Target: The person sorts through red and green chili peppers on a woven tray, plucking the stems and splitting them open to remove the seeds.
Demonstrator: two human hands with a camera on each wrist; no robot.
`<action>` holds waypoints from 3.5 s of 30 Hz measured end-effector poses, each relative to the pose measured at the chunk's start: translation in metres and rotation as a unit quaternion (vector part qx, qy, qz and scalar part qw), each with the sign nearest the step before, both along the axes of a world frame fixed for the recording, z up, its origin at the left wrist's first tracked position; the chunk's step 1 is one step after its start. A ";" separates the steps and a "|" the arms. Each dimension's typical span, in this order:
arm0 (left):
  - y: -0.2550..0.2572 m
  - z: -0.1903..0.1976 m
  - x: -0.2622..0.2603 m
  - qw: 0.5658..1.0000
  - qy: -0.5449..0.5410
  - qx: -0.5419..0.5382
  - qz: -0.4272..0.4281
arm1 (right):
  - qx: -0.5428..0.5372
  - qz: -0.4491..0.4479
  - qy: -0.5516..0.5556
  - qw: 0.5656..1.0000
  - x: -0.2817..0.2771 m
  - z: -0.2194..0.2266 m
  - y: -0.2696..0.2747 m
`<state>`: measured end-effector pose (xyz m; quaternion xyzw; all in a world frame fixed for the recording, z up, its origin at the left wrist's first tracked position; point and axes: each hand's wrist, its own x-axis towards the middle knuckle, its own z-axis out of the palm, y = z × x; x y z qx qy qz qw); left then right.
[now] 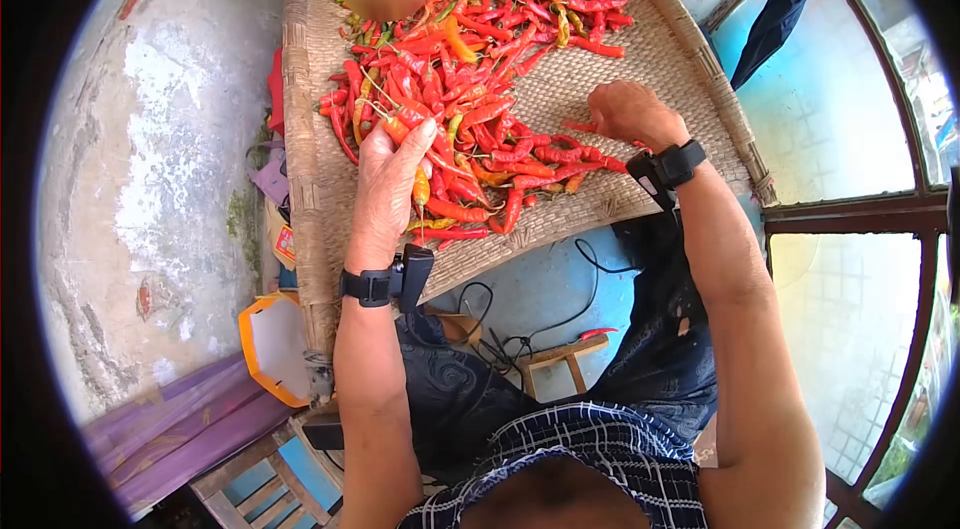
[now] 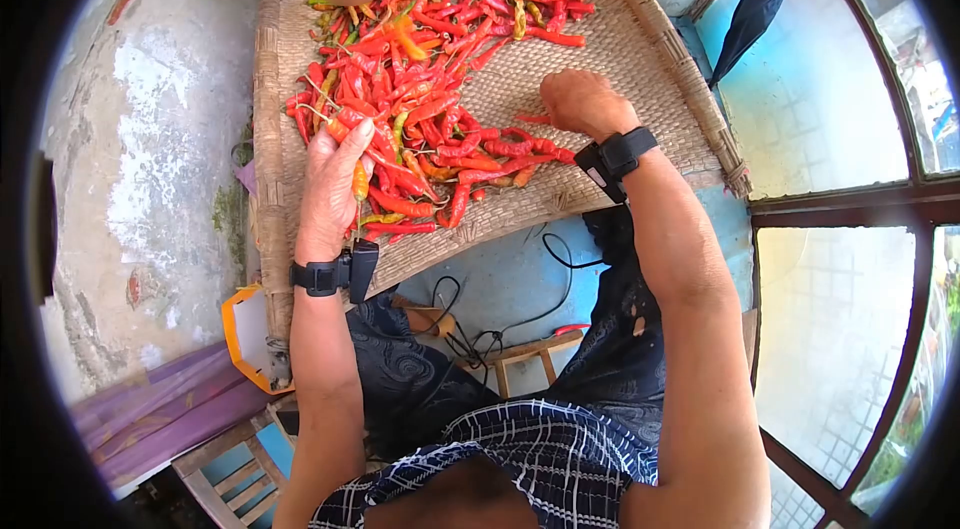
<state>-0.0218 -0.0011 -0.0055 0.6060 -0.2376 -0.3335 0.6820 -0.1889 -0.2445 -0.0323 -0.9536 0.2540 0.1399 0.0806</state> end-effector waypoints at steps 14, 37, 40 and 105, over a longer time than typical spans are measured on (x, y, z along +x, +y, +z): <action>-0.001 0.008 0.000 0.999 0.029 -0.008 -0.019 | 0.121 0.048 -0.137 0.982 -0.012 0.016 0.003; -0.003 0.006 -0.001 0.998 0.053 -0.005 -0.027 | 0.415 -0.025 -0.287 0.863 0.000 0.068 0.017; -0.003 0.006 -0.002 0.998 0.038 0.001 -0.041 | 0.486 -0.040 -0.357 0.797 0.020 0.062 0.050; 0.004 0.017 0.005 0.991 0.118 -0.059 -0.027 | 0.614 -0.100 -0.342 0.704 0.048 0.033 0.104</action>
